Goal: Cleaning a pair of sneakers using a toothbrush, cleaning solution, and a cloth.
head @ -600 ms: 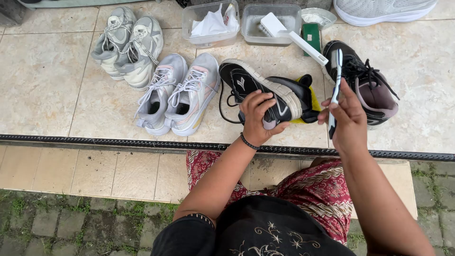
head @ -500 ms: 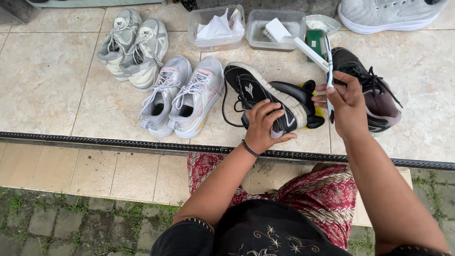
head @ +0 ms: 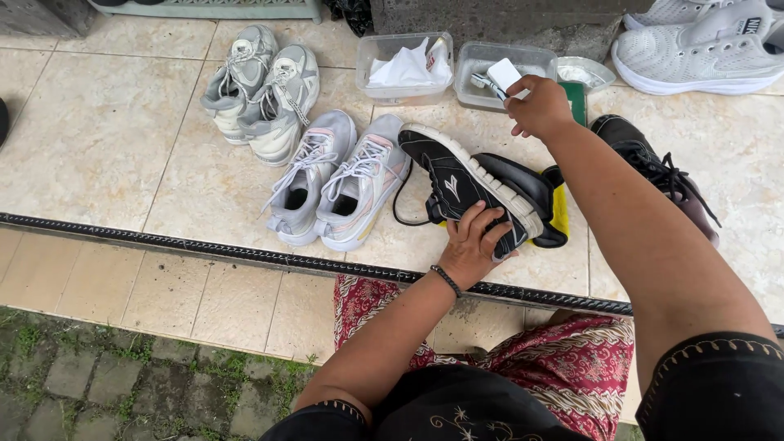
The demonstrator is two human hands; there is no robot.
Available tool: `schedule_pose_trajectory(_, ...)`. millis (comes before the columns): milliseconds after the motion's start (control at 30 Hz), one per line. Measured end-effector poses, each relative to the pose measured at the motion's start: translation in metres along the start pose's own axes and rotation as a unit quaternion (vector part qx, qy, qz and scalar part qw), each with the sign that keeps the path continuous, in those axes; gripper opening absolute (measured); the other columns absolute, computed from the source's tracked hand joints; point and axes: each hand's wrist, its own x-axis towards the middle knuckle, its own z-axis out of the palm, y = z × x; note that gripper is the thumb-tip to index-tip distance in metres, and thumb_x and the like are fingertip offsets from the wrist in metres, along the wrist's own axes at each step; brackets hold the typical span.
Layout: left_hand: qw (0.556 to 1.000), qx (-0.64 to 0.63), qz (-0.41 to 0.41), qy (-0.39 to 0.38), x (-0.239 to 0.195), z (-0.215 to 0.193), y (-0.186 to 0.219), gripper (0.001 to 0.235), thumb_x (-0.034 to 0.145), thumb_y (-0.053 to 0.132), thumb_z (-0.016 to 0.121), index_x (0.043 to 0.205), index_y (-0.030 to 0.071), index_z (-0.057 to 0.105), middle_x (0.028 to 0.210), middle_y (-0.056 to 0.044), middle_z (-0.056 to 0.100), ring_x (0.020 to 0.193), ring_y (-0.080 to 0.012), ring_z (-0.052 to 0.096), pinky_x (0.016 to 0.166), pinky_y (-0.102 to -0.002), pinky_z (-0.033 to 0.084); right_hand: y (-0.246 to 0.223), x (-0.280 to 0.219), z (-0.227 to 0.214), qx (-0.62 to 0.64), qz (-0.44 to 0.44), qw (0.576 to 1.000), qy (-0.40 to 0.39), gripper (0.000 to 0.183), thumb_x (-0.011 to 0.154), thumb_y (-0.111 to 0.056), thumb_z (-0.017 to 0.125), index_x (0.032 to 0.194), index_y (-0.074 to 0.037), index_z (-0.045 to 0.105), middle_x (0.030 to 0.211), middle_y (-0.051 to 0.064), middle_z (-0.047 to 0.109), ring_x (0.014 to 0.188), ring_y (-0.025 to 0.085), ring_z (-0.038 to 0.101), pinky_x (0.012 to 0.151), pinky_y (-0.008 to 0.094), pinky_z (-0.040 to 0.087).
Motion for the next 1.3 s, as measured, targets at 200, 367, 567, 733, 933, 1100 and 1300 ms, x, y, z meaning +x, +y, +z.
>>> schedule_pose_trajectory(200,0.999,-0.032,0.002,0.041,-0.001,0.014,0.003,0.055,0.094,0.046,0.066,0.140,0.024,0.045,0.147,-0.008,0.045,0.145,-0.0357,0.035,0.101,-0.059,0.031,0.025,0.047,0.021,-0.018,-0.096,0.995,0.038,0.024,0.092,-0.004,0.059,0.112,-0.001,0.072,0.074,0.019,0.070,0.050,0.020,0.069,0.044,0.026,0.060)
schedule_pose_trajectory(367,0.998,-0.043,0.004,0.039,-0.001,0.014,0.002,0.055,0.095,0.042,0.067,0.141,0.024,0.044,0.150,-0.008,0.044,0.147,-0.0364,0.033,0.100,-0.061,0.032,0.032,0.063,0.025,-0.050,-0.079,0.995,0.042,0.023,0.091,-0.008,0.063,0.110,-0.006,0.074,0.069,0.017,0.070,0.049,0.020,0.069,0.045,0.025,0.059)
schedule_pose_trajectory(567,0.998,-0.036,0.009,0.050,-0.001,0.019,0.003,0.057,0.096,0.042,0.065,0.145,0.023,0.043,0.150,-0.009,0.044,0.146,-0.0372,0.034,0.100,-0.061,0.031,0.030,0.021,0.012,0.041,-0.142,0.986,0.075,0.025,0.095,-0.005,0.061,0.118,-0.002,0.070,0.082,0.017,0.071,0.056,0.016,0.070,0.048,0.024,0.059)
schedule_pose_trajectory(733,0.998,-0.022,0.009,0.058,-0.001,0.020,0.003,0.060,0.095,0.042,0.066,0.147,0.024,0.042,0.151,-0.009,0.044,0.146,-0.0371,0.034,0.102,-0.063,0.032,0.041,-0.004,0.017,0.091,-0.231,0.959,0.135,0.025,0.104,-0.003,0.060,0.127,0.003,0.062,0.093,0.018,0.068,0.064,0.017,0.069,0.055,0.029,0.056)
schedule_pose_trajectory(933,0.998,-0.020,0.009,0.057,0.000,0.019,0.002,0.060,0.095,0.041,0.066,0.147,0.024,0.041,0.152,-0.009,0.043,0.147,-0.0373,0.033,0.101,-0.065,0.032,0.043,-0.011,0.021,0.092,-0.222,0.962,0.127,0.023,0.101,-0.003,0.062,0.123,0.001,0.066,0.092,0.018,0.068,0.062,0.018,0.069,0.056,0.030,0.055)
schedule_pose_trajectory(1100,0.998,-0.014,0.009,0.066,0.001,0.017,0.004,0.061,0.093,0.043,0.068,0.145,0.024,0.043,0.151,-0.009,0.045,0.146,-0.0365,0.036,0.099,-0.063,0.034,0.072,0.012,0.029,0.035,-0.206,0.971,0.117,0.020,0.096,-0.003,0.066,0.115,-0.004,0.069,0.087,0.012,0.068,0.056,0.016,0.067,0.052,0.029,0.054)
schedule_pose_trajectory(1300,0.998,-0.009,0.007,0.067,0.002,0.019,0.004,0.061,0.092,0.043,0.069,0.144,0.024,0.043,0.151,-0.008,0.044,0.146,-0.0358,0.035,0.100,-0.064,0.035,0.075,0.007,0.027,0.043,-0.187,0.977,0.092,0.019,0.092,-0.004,0.066,0.111,-0.005,0.070,0.088,0.014,0.069,0.055,0.017,0.068,0.049,0.028,0.056)
